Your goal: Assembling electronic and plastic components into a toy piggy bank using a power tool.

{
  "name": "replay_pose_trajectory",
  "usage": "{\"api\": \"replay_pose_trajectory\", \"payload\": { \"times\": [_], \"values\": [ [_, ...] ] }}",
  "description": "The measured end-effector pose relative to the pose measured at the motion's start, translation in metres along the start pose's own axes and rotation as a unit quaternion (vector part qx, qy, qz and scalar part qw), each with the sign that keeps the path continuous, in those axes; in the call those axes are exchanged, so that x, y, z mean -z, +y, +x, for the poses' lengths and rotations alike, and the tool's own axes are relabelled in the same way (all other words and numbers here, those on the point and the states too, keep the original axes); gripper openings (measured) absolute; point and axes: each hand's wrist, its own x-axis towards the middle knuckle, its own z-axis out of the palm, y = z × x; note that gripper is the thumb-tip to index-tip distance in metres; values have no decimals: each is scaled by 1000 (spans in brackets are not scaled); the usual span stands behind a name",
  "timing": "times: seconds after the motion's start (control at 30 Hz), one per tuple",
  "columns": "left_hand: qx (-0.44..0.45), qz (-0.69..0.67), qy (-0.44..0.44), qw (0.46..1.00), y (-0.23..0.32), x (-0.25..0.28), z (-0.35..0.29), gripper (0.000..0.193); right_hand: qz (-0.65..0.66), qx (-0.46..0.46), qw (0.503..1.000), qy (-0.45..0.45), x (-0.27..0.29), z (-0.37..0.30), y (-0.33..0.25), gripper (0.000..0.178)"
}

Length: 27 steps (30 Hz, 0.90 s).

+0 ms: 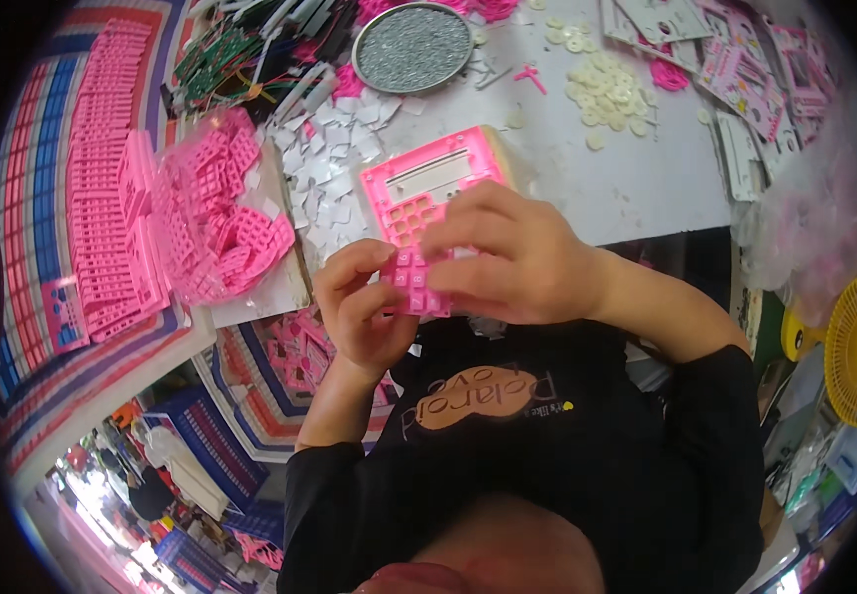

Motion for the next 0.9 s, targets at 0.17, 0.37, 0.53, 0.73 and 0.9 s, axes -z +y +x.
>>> {"api": "replay_pose_trajectory", "payload": {
  "times": [0.17,0.37,0.53,0.73,0.9],
  "values": [
    [21,-71,2,997,-3,12,-5,65,-12,-87,996,-33,-13,7,-3,47],
    [34,-85,-48,995,2,16,-6,73,67,-114,981,-141,-5,37,-21,32],
    [184,-59,-27,981,-9,52,0,74,182,-357,906,-137,-11,33,4,16],
    [247,-49,23,967,-31,60,-4,65,62,-340,931,-121,-37,32,40,16],
    [256,-4,9,967,-38,63,-2,58,-114,-262,952,-105,-29,35,24,28]
  ]
}}
